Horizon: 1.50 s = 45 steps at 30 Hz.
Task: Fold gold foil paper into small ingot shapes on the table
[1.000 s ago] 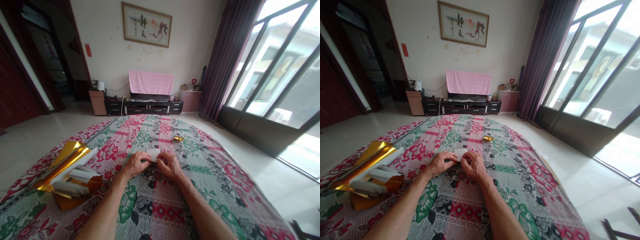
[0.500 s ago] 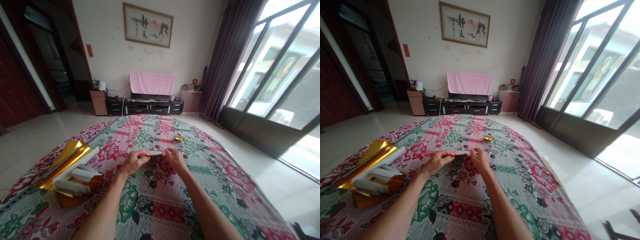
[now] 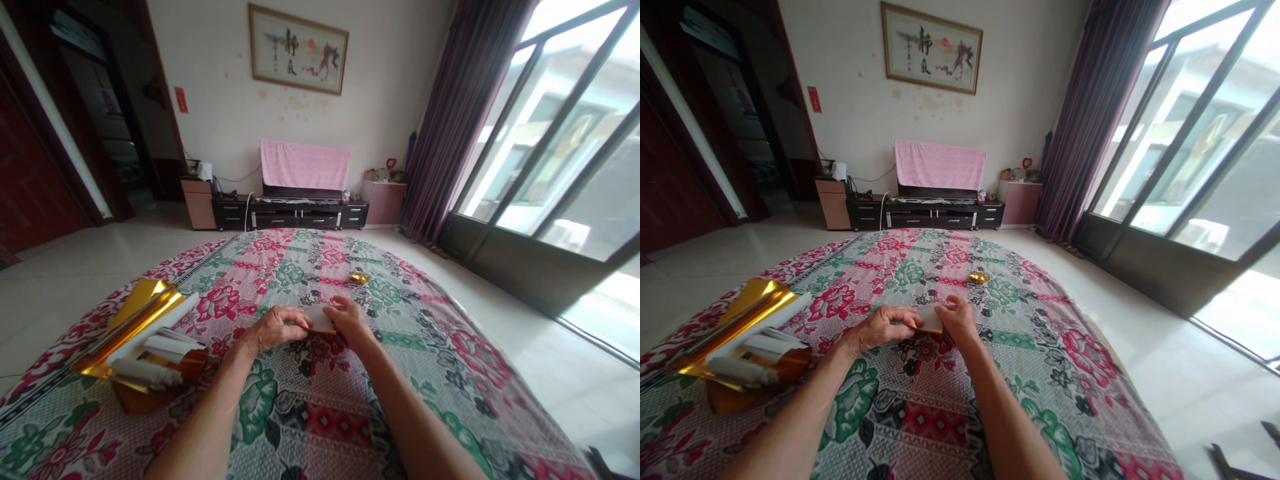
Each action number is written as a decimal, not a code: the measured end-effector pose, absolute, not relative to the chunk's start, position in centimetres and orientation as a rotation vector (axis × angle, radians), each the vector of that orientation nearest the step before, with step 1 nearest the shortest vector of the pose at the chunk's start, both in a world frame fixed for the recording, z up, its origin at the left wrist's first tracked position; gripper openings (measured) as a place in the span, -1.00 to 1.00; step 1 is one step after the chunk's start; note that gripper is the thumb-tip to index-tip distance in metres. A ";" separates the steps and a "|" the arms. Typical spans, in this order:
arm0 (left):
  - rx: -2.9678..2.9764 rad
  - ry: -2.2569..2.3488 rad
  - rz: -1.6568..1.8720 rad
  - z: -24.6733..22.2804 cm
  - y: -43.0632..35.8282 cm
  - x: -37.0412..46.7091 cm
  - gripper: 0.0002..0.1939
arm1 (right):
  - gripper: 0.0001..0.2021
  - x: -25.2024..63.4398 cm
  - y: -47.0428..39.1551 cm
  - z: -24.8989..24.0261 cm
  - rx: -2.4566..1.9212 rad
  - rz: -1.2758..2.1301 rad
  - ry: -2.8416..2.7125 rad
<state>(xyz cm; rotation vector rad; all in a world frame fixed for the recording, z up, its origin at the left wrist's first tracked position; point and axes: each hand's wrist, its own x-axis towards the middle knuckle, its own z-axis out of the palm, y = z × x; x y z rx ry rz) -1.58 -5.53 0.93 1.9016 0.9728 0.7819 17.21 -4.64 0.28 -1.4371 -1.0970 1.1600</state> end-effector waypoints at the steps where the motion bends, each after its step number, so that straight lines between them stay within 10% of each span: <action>1: 1.923 0.984 0.757 1.0 -5.6 -1.5 -0.87 | -0.51 17.2 -4.6 0.3 -1.446 1.158 -1.102; 15: 2.104 1.138 0.882 0.6 -5.5 -1.3 -0.91 | -0.72 18.0 -4.4 -0.2 -1.619 0.295 -1.742; 36: 2.235 1.200 0.600 1.6 -5.8 -1.8 -0.76 | -0.86 18.1 -5.7 0.0 -1.542 0.118 -2.052; 45: 2.405 1.311 1.024 -0.5 -4.4 -0.6 -0.69 | -0.81 18.3 -5.5 -0.3 -1.498 0.105 -2.092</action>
